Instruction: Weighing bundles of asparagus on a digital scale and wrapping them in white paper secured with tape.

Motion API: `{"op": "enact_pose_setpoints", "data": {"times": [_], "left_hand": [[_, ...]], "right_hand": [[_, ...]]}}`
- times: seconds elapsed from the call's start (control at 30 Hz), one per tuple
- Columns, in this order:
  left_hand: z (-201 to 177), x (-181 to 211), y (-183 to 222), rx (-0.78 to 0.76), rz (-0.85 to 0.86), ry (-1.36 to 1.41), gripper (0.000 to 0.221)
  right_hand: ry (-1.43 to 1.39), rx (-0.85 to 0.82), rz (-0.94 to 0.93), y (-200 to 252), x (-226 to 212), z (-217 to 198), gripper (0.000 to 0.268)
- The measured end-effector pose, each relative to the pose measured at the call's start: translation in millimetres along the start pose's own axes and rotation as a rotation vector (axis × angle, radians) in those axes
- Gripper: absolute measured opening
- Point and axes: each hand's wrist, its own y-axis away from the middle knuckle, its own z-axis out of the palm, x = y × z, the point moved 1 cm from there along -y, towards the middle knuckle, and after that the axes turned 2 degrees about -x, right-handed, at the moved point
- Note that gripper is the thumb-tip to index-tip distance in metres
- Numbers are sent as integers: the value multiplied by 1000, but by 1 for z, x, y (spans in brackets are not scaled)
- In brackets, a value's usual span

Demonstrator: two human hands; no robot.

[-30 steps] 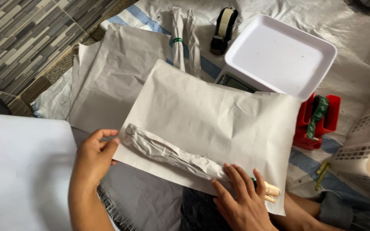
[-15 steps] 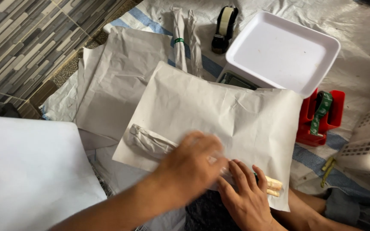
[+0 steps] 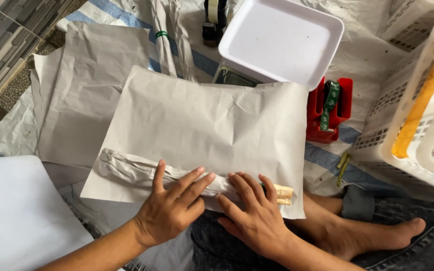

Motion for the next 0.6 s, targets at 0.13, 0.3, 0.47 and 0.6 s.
{"op": "enact_pose_setpoints", "data": {"times": [0.13, 0.3, 0.47, 0.6], "left_hand": [[-12, 0, -5, -52, -7, 63, 5], [-16, -1, -13, -79, -69, 117, 7], [-17, -5, -16, -106, -86, 162, 5], [-17, -3, -20, -114, -106, 199, 6]], "right_hand": [[-61, 31, -34, 5, -2, -7, 27], [-23, 29, 11, 20, 10, -15, 17], [0, 56, 122, 53, 38, -18, 15], [-28, 123, 190, 59, 48, -32, 16]]}}
